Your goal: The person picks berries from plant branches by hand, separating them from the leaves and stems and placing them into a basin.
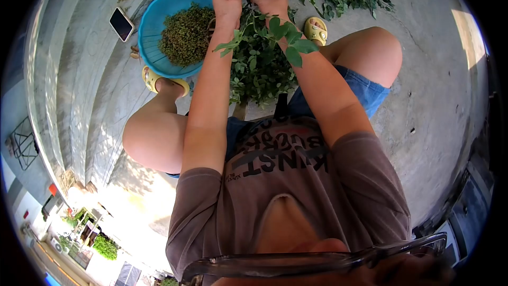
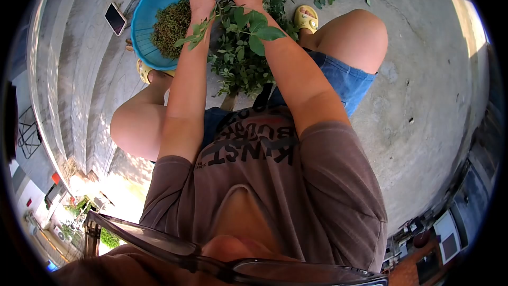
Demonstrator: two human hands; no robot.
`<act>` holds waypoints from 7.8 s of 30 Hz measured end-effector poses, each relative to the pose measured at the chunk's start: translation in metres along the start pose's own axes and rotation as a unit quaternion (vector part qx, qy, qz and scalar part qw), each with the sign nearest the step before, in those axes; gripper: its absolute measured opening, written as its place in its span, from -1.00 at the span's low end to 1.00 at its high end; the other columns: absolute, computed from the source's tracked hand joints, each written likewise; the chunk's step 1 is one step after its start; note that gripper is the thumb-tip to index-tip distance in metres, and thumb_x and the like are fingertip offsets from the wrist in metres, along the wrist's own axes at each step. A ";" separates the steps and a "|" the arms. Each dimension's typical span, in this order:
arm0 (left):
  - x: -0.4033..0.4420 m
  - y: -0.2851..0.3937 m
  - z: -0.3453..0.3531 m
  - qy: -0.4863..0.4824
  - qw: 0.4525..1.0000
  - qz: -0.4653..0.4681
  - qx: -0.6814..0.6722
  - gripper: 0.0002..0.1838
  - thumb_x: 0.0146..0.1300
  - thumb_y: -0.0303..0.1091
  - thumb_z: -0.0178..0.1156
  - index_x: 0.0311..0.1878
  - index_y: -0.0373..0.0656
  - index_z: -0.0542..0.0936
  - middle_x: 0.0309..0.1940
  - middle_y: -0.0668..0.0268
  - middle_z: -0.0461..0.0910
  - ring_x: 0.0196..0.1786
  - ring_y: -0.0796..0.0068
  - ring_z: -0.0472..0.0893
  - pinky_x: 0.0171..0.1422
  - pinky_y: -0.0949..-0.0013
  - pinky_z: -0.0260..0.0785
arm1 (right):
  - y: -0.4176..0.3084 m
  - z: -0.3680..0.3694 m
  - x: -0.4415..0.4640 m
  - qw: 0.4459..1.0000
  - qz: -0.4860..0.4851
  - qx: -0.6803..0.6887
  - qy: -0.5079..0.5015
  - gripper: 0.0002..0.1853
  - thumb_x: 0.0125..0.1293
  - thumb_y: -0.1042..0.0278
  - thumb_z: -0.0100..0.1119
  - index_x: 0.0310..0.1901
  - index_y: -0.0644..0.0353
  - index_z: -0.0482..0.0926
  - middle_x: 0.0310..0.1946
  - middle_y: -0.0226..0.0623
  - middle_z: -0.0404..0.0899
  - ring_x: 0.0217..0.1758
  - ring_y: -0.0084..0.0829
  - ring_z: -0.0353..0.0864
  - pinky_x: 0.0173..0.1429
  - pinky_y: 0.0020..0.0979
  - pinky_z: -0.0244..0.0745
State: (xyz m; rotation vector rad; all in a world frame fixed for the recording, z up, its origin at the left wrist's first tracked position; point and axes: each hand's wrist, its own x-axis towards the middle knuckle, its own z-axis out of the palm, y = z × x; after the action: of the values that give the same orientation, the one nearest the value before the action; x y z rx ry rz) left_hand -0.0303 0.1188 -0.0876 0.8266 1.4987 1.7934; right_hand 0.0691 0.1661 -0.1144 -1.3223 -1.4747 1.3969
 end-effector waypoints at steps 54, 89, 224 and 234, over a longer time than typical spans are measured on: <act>-0.152 0.072 -0.084 -0.176 0.930 -0.247 -0.210 -0.72 0.30 -0.37 0.09 0.01 -0.31 0.49 -0.34 0.41 0.49 -0.31 0.62 0.43 -0.23 0.51 0.33 | -0.062 -0.069 -0.109 0.865 0.129 0.114 -0.472 -0.86 0.24 0.36 0.18 -0.25 0.24 0.56 -0.59 -0.64 0.29 -0.60 -0.75 0.10 -0.53 -0.63 0.02; -0.142 0.150 -0.135 -0.016 0.989 -0.133 -0.065 -0.90 0.18 -0.43 0.21 -0.36 -0.27 0.56 -0.54 0.41 0.47 -0.50 0.64 0.39 -0.40 0.52 0.27 | -0.112 -0.036 -0.132 0.836 0.203 0.346 -0.374 -0.80 0.38 0.29 -0.03 -0.15 0.25 0.47 -0.44 -0.41 0.37 -0.47 -0.58 0.20 -0.45 -0.58 0.10; -0.009 0.157 -0.047 -0.198 0.957 -0.214 0.008 -0.75 0.06 -0.42 0.30 -0.16 -0.22 0.60 -0.41 0.47 0.56 -0.41 0.73 0.44 -0.39 0.58 0.23 | -0.153 -0.057 0.057 0.826 0.046 0.168 -0.537 -0.87 0.15 0.46 0.21 -0.27 0.25 0.52 -0.42 -0.39 0.56 -0.33 -0.59 0.54 -0.18 -0.58 0.42; -0.012 0.144 -0.037 -0.133 0.974 -0.182 -0.002 -0.59 0.04 -0.42 0.31 -0.04 -0.39 0.52 -0.32 0.30 0.57 -0.32 0.61 0.50 -0.24 0.53 0.33 | -0.158 -0.061 0.048 0.858 -0.019 0.119 -0.499 -0.67 0.10 0.44 0.25 -0.09 0.22 0.40 -0.29 -0.47 0.48 -0.28 -0.62 0.48 -0.15 -0.57 0.37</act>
State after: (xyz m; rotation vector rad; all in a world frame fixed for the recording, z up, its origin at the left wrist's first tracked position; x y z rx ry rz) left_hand -0.0648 0.0680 0.0483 0.7045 1.3675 1.3598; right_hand 0.0838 0.2438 0.0423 -0.3464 -1.8140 2.3184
